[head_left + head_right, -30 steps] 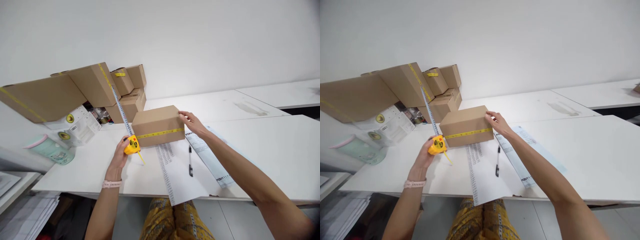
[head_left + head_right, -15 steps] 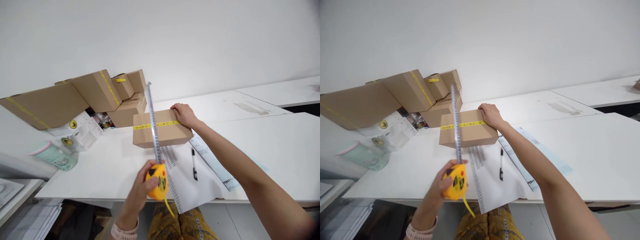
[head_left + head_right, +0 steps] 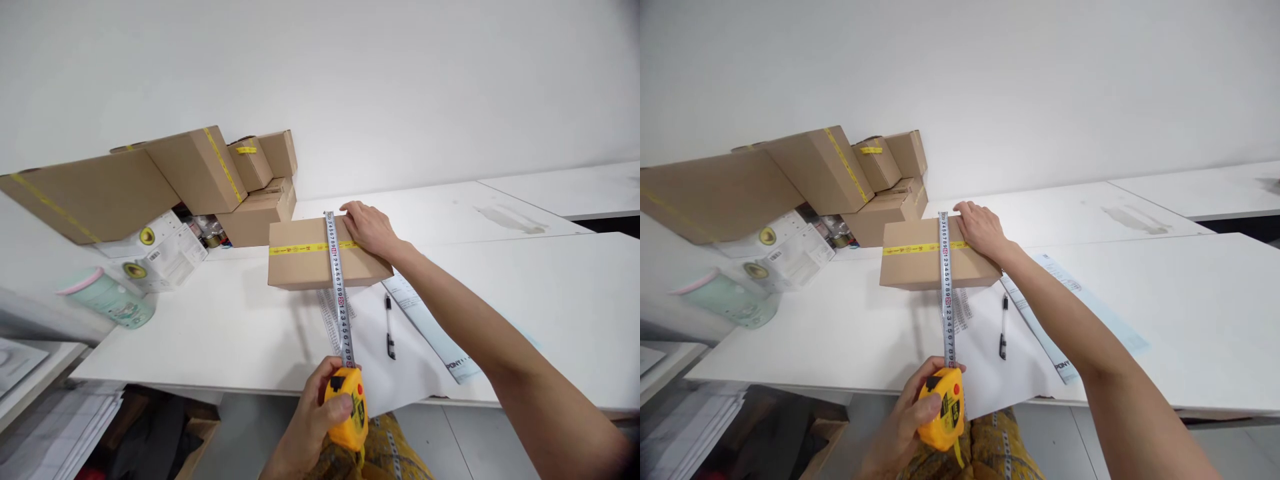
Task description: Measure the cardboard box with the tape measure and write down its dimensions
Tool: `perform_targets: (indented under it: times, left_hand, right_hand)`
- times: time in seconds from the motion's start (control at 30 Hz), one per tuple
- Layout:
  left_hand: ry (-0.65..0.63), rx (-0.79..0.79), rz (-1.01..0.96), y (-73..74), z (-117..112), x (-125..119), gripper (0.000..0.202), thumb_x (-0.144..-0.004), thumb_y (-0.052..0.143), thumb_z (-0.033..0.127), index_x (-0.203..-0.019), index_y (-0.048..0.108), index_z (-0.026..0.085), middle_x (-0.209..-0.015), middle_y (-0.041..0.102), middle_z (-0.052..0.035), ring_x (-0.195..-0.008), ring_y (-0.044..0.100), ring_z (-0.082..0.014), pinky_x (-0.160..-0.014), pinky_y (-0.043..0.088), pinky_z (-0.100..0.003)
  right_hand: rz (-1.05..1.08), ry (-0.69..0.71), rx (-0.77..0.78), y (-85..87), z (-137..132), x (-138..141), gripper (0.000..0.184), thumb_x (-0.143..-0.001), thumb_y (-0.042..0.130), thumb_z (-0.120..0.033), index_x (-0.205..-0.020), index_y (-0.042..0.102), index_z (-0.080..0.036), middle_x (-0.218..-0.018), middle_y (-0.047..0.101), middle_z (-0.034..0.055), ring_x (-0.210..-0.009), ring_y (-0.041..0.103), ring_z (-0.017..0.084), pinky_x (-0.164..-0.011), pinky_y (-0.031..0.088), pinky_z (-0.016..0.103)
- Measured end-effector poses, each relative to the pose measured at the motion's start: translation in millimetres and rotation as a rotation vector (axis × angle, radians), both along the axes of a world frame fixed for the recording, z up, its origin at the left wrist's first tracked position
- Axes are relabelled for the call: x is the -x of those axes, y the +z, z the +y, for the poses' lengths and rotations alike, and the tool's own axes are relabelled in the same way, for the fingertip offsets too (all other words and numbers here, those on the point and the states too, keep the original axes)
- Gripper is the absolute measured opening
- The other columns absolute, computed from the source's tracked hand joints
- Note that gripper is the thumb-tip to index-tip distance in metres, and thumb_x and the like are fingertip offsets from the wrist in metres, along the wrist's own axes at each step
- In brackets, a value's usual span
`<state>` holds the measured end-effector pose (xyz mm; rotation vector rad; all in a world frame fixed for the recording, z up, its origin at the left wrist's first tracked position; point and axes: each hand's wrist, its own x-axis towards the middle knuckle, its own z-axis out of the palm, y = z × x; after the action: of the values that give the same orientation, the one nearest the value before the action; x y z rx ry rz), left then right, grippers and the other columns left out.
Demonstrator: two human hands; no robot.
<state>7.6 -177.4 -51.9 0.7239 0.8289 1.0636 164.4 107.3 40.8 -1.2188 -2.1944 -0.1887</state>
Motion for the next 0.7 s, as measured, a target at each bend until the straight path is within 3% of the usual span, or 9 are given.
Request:
perform_targets:
  times: [0.1, 0.23, 0.4, 0.53, 0.7]
  left_hand:
    - [0.011, 0.026, -0.013, -2.1, -3.6, -1.7, 0.050, -0.072, 0.086, 0.049, -0.109, 0.068, 0.021, -0.090, 0.057, -0.0032, -0.076, 0.056, -0.0147, -0.072, 0.049, -0.027]
    - [0.013, 0.047, -0.002, -7.2, -6.1, -2.0, 0.055, -0.071, 0.087, 0.050, -0.114, 0.067, 0.022, -0.094, 0.058, -0.0036, -0.079, 0.057, -0.0160, -0.073, 0.048, -0.028]
    - [-0.016, 0.011, 0.065, -24.3, -3.9, 7.1, 0.055, -0.072, 0.086, 0.048, -0.117, 0.065, 0.023, -0.094, 0.059, -0.0029, -0.082, 0.059, -0.0176, -0.074, 0.048, -0.029]
    - [-0.044, -0.014, 0.080, -38.6, -1.0, 20.8, 0.060, -0.071, 0.086, 0.050, -0.120, 0.064, 0.022, -0.110, 0.063, -0.0082, -0.089, 0.060, -0.0207, -0.078, 0.049, -0.031]
    - [-0.048, -0.001, 0.065, -46.1, -0.4, 29.2, 0.062, -0.068, 0.088, 0.048, -0.119, 0.064, 0.022, -0.112, 0.065, -0.0098, -0.087, 0.062, -0.0217, -0.076, 0.050, -0.032]
  right_hand:
    - [-0.092, 0.064, -0.047, -0.7, 0.5, -1.6, 0.049, -0.104, 0.026, -0.022, -0.146, 0.050, -0.029, -0.112, 0.065, 0.0109, -0.084, 0.056, 0.026, -0.078, 0.037, 0.038]
    - [-0.162, 0.096, -0.059, -0.7, 3.4, -2.3, 0.054, -0.102, 0.027, -0.017, -0.143, 0.056, -0.037, -0.112, 0.064, 0.0112, -0.086, 0.054, 0.026, -0.079, 0.035, 0.039]
    - [-0.139, 0.084, -0.030, -1.1, 5.2, -1.3, 0.054, -0.101, 0.030, -0.015, -0.140, 0.061, -0.037, -0.113, 0.065, 0.0111, -0.089, 0.054, 0.026, -0.081, 0.036, 0.040]
    - [-0.118, 0.090, -0.033, -2.4, 3.2, -1.8, 0.051, -0.102, 0.031, -0.017, -0.138, 0.063, -0.036, -0.113, 0.065, 0.0109, -0.091, 0.054, 0.027, -0.082, 0.036, 0.040]
    - [-0.086, 0.101, -0.048, -4.7, 2.0, -2.8, 0.050, -0.103, 0.030, -0.020, -0.136, 0.065, -0.035, -0.112, 0.065, 0.0116, -0.092, 0.053, 0.027, -0.081, 0.035, 0.040]
